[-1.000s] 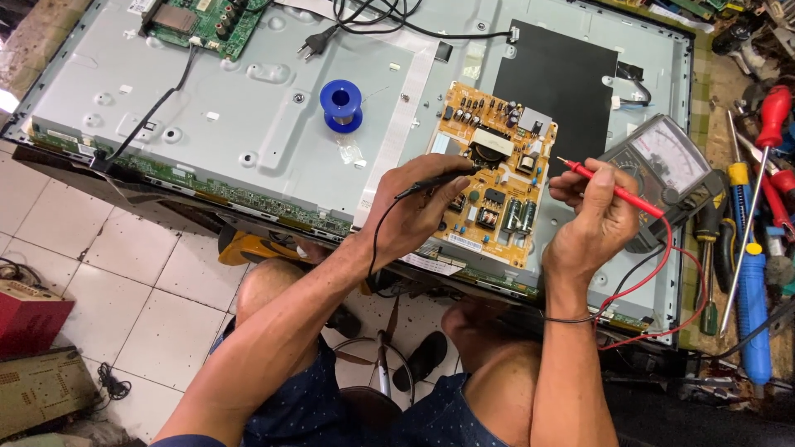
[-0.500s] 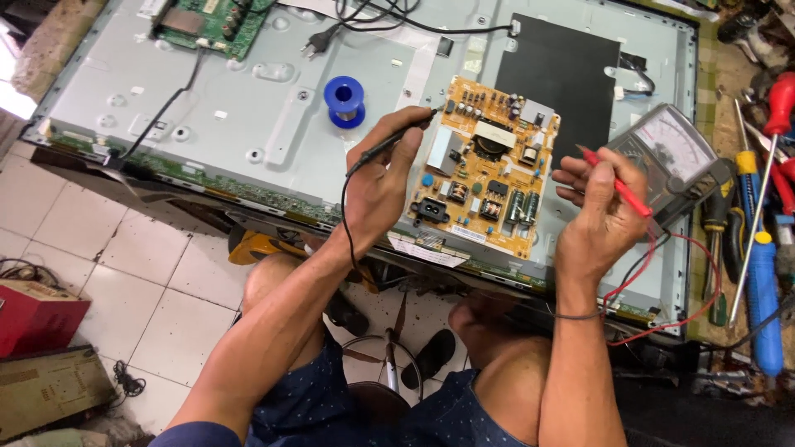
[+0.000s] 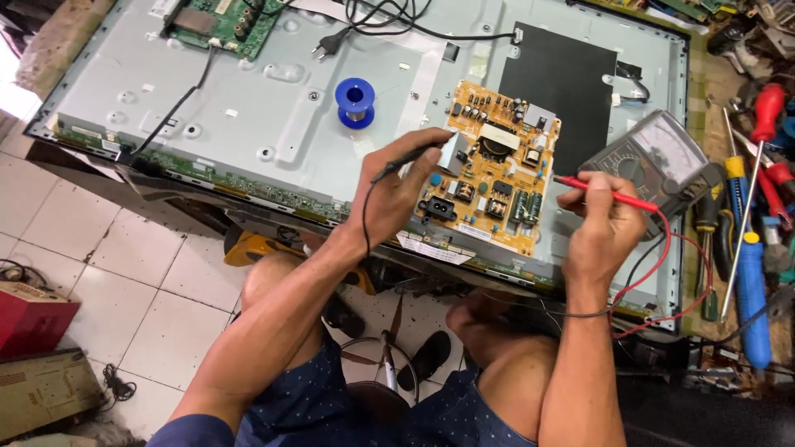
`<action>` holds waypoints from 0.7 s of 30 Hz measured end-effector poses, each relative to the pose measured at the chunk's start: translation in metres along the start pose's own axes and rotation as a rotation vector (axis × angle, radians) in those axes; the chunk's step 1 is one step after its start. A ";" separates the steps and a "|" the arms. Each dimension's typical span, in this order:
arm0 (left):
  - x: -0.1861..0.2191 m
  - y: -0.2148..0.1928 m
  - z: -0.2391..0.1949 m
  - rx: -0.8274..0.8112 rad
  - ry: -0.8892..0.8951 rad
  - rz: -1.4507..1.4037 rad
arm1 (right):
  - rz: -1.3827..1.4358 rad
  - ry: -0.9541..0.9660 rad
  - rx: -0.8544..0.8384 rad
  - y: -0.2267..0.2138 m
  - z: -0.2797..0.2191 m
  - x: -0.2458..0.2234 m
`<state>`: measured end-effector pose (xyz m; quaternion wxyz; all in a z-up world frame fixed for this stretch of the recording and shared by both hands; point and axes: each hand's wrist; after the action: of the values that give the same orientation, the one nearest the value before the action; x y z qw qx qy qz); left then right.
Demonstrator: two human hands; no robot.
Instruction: The person uses a multimeter to test various points on a circuit board. They move the probes across different components and flip the board over to continue testing the other side.
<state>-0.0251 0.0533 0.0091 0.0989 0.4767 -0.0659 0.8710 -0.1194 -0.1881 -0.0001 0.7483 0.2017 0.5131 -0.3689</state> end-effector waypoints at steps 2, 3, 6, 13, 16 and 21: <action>0.003 0.014 0.000 -0.017 -0.012 -0.027 | -0.014 -0.015 -0.006 -0.003 0.000 0.016; 0.005 0.022 0.000 -0.033 -0.021 -0.051 | -0.026 -0.030 -0.015 -0.004 0.001 0.024; 0.014 0.034 0.000 -0.105 0.017 -0.017 | 0.035 0.032 -0.007 -0.002 0.001 0.025; -0.004 0.070 0.024 -0.417 0.022 0.221 | -0.059 0.061 -0.044 -0.001 0.001 0.018; -0.008 0.076 0.034 -0.508 0.013 0.336 | -0.101 0.086 -0.036 -0.002 0.003 0.022; -0.012 0.085 0.042 -0.498 0.003 0.351 | -0.061 0.110 -0.053 -0.002 0.005 0.023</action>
<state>-0.0040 -0.0394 0.0197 0.0609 0.4180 -0.3585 0.8325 -0.1132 -0.2007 -0.0187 0.7125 0.1863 0.5690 -0.3660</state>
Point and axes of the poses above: each hand's wrist, its own z-axis towards the middle knuckle, its own y-axis out of the palm, x = y × z, and after that the axes turned 6 degrees about x, right-handed
